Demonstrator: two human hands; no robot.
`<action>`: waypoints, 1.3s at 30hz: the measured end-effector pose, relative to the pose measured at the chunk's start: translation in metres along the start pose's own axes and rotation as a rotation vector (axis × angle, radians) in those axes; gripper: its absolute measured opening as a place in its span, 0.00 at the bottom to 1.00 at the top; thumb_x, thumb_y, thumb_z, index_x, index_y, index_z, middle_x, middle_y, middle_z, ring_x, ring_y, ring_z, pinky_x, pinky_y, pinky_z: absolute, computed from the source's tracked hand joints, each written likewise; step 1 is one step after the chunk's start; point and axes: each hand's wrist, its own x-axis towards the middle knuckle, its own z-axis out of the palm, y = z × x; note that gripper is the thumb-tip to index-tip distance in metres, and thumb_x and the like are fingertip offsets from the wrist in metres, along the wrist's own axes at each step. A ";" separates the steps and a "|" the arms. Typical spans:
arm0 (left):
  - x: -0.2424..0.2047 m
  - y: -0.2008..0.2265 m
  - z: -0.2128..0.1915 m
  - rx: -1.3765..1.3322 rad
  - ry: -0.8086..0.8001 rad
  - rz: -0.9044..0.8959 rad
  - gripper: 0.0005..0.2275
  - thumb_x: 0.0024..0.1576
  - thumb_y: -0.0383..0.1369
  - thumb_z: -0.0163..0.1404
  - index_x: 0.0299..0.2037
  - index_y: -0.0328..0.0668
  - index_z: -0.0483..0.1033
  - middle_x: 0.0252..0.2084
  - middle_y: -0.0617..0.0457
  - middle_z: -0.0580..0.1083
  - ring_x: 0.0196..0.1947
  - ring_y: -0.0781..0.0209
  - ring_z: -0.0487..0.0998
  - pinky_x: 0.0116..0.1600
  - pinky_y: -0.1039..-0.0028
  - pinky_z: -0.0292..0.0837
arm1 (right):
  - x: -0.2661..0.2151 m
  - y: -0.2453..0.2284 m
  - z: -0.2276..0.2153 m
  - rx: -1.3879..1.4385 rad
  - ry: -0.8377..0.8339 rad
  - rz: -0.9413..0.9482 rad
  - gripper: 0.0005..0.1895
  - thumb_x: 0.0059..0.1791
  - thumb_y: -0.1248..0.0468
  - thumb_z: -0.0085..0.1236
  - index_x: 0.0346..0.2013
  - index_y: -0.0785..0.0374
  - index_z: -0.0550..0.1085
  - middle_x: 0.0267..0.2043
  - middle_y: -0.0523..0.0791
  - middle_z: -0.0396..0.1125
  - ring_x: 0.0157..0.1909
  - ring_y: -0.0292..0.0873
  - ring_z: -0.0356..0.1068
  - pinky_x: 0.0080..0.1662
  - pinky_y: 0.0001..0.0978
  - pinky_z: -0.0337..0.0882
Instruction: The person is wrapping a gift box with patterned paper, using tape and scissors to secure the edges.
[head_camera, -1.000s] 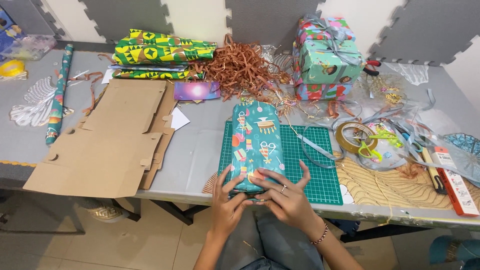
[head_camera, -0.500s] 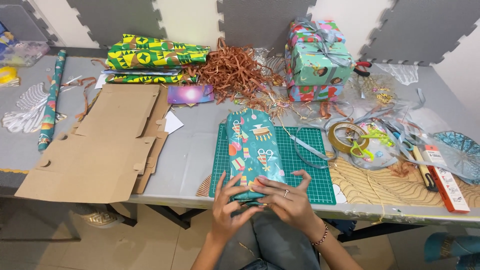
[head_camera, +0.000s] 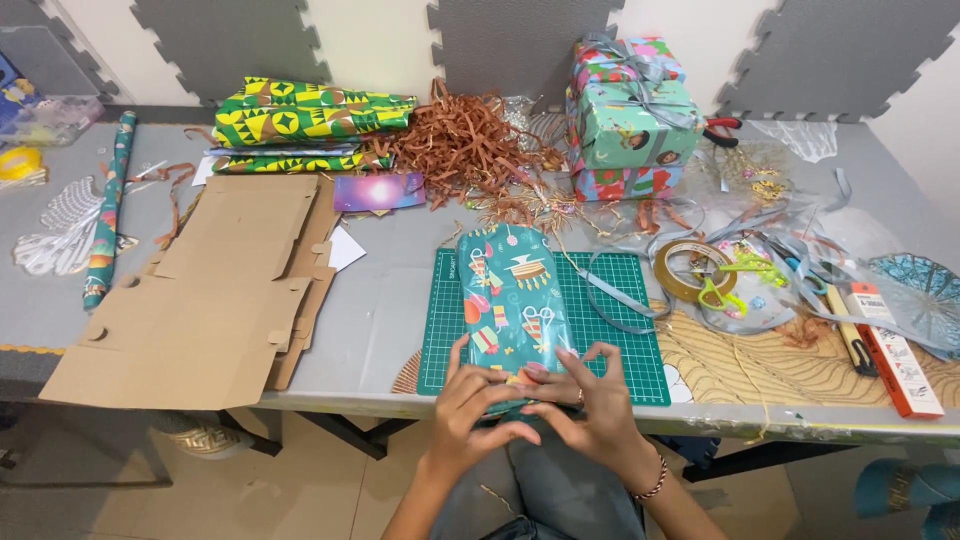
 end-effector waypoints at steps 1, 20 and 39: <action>0.005 0.005 0.000 -0.001 -0.001 -0.001 0.21 0.48 0.51 0.61 0.42 0.45 0.80 0.34 0.55 0.75 0.39 0.59 0.79 0.70 0.32 0.56 | 0.001 0.001 -0.001 -0.001 0.000 0.001 0.44 0.51 0.56 0.67 0.74 0.58 0.51 0.48 0.29 0.79 0.58 0.34 0.77 0.61 0.52 0.57; 0.016 0.016 0.002 0.173 0.068 0.191 0.07 0.51 0.29 0.67 0.33 0.36 0.83 0.28 0.54 0.72 0.32 0.60 0.79 0.56 0.45 0.79 | -0.013 0.003 -0.039 0.178 0.090 0.088 0.16 0.54 0.49 0.55 0.49 0.54 0.71 0.55 0.42 0.72 0.66 0.53 0.71 0.65 0.49 0.63; 0.062 -0.007 -0.024 0.331 0.078 0.296 0.07 0.54 0.30 0.64 0.34 0.34 0.82 0.34 0.49 0.74 0.33 0.63 0.82 0.43 0.64 0.90 | -0.011 -0.013 -0.014 0.347 0.219 0.202 0.34 0.51 0.64 0.65 0.68 0.66 0.60 0.70 0.58 0.62 0.76 0.63 0.59 0.72 0.50 0.69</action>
